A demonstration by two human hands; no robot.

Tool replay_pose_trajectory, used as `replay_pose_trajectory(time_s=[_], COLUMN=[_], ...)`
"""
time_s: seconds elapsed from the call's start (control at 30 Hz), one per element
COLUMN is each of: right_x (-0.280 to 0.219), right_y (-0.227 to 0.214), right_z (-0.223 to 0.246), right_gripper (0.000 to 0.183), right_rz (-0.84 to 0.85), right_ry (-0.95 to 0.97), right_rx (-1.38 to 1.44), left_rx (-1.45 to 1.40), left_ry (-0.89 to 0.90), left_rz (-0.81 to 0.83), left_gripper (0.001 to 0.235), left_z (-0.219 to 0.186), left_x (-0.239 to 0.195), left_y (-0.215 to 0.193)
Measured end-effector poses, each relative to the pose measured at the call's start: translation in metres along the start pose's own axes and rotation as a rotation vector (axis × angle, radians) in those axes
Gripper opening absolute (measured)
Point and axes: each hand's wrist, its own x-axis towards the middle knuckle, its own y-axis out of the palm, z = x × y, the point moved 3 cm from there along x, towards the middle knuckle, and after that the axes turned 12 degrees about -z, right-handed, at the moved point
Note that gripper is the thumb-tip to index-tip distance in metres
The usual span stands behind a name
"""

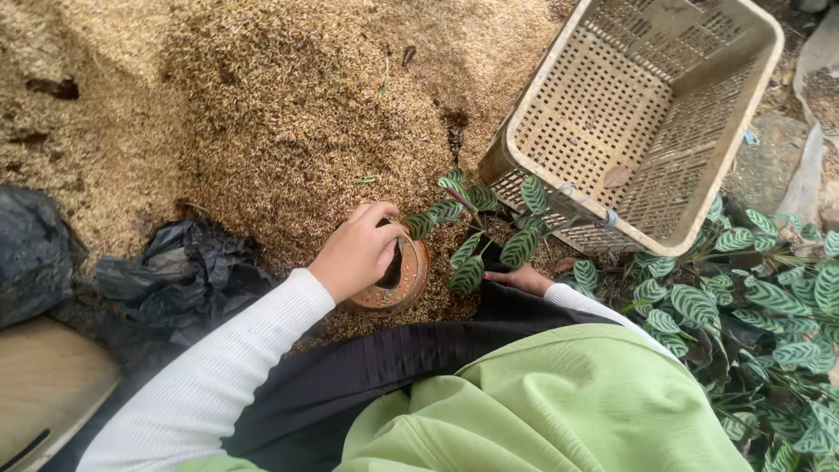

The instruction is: The person removes a plant from a black plastic nursery bag, places it into a terracotta pot, and fills the pot with wood chips from a nearby pile. The person repeats this process with a second plant, adjusting the leaves and packing the wood chips around the base.

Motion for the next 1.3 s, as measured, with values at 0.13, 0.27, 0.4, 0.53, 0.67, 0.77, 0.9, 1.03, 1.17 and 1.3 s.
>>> replay_pose_trajectory(time_s=[0.13,0.27,0.4,0.53,0.67,0.77,0.9,1.03,1.17,1.3], right_x=[0.016,0.018,-0.006,-0.035,-0.055,-0.054,-0.041,-0.028,-0.028,-0.019], right_y=[0.004,0.004,-0.005,-0.01,-0.035,-0.055,-0.064,-0.052,-0.011,0.027], right_z=[-0.003,0.021,0.065,0.141,0.228,0.307,0.42,0.488,0.509,0.504], right_gripper=[0.069,0.093,0.091,0.09,0.09,0.088,0.089,0.079,0.076,0.071], right_rz=[-0.212,-0.374,-0.281,-0.185,-0.29,-0.196,-0.04,-0.069,-0.194,-0.132], right_ry=[0.035,-0.127,-0.123,-0.332,-0.49,-0.546,-0.589,-0.469,-0.591,-0.621], right_rx=[-0.042,0.054,0.07,0.362,0.134,0.19,0.109,-0.362,-0.466,-0.181], left_rx=[0.025,0.036,0.071,0.166,0.075,-0.185,-0.093,-0.402,-1.414,-1.862], left_ry=[0.035,0.037,-0.078,-0.29,-0.503,-0.219,-0.517,-0.715,-0.829,-0.896], left_rz=[0.027,0.021,0.015,0.416,1.028,1.047,0.397,-0.132,-0.385,-0.647], left_gripper=[0.017,0.016,0.017,0.025,0.029,0.04,0.059,0.114,0.079,0.061], left_z=[-0.011,-0.022,-0.022,0.0,0.003,-0.018,0.01,0.083,0.126,0.15], left_x=[0.007,0.012,0.011,-0.004,-0.039,-0.036,0.008,0.06,0.07,0.055], left_y=[0.005,-0.002,-0.021,-0.038,-0.031,-0.004,0.002,-0.031,-0.016,0.02])
